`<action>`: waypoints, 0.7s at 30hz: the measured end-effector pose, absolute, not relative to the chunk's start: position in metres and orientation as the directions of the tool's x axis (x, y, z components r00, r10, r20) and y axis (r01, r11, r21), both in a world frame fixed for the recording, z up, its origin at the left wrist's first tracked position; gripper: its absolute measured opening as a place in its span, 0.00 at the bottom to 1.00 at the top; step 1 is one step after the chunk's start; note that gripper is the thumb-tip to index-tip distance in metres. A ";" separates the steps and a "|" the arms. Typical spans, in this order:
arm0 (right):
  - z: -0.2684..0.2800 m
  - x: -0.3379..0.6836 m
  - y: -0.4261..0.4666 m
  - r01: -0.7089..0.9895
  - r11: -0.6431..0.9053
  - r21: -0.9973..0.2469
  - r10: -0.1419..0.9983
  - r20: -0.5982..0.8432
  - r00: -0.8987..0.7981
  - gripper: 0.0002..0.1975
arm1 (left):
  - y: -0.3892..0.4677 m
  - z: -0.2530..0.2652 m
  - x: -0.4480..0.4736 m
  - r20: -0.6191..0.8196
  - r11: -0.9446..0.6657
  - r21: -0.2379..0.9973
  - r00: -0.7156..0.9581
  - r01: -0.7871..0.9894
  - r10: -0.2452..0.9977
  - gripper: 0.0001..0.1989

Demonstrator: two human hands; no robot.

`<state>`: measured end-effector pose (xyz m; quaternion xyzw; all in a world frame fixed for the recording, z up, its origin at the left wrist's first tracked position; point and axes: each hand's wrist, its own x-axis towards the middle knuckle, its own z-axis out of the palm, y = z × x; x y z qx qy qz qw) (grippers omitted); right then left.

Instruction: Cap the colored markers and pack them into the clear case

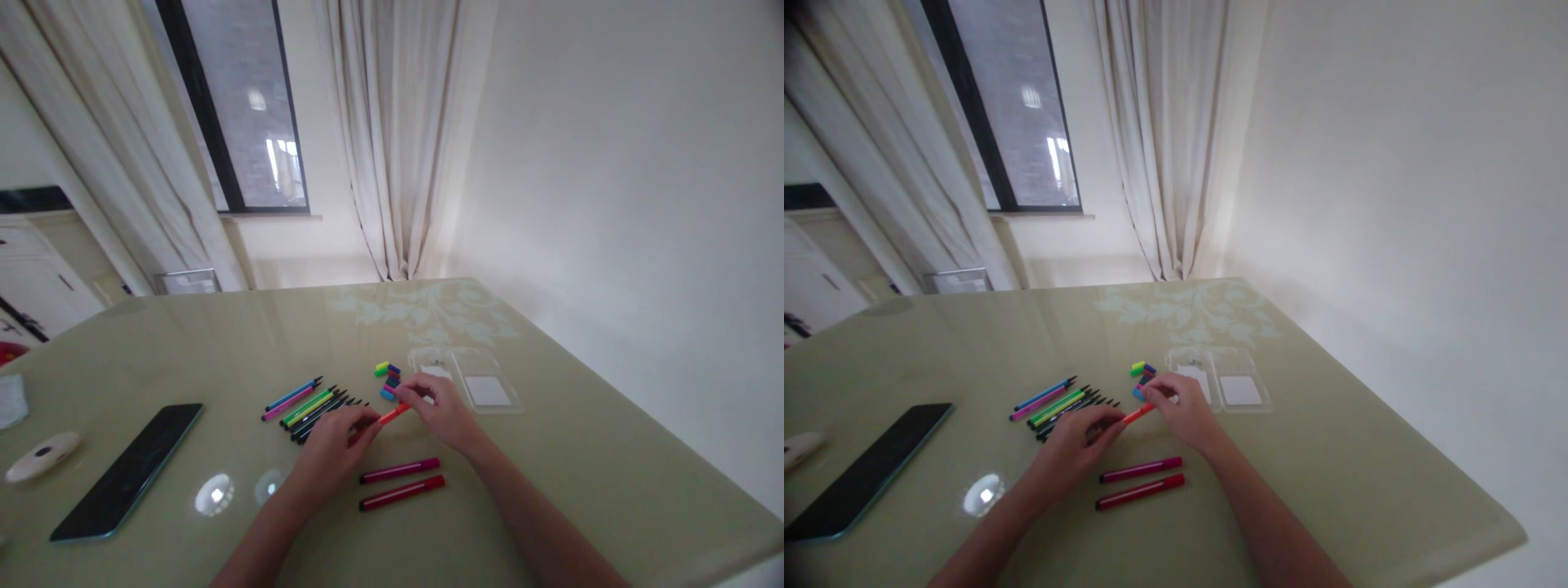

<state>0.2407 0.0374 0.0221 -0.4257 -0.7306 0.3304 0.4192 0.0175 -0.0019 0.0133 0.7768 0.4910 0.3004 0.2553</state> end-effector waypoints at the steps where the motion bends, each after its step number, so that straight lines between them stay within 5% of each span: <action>1: 0.021 0.240 0.038 0.407 0.449 -0.795 0.890 0.359 -0.281 0.12 | -0.003 0.012 0.019 0.211 -0.402 0.669 0.358 0.625 0.909 0.10; 6: 0.009 0.235 0.038 0.662 0.545 -0.515 0.835 0.403 -0.374 0.12 | -0.013 0.012 0.027 0.182 -0.488 0.568 0.477 0.663 0.860 0.06; 11: 0.001 0.232 0.039 0.762 0.506 -0.404 0.852 0.368 -0.371 0.11 | -0.009 0.015 0.026 0.152 -0.464 0.603 0.477 0.649 0.866 0.09; 16: 0.002 0.230 0.039 0.808 0.456 -0.374 0.876 0.348 -0.333 0.03 | 0.015 0.013 -0.017 0.250 -0.211 0.526 0.088 0.824 0.964 0.14; 21: 0.004 0.228 0.040 0.838 0.410 -0.360 0.891 0.355 -0.284 0.02 | 0.023 0.010 -0.067 0.249 0.147 0.210 -0.198 0.967 0.948 0.14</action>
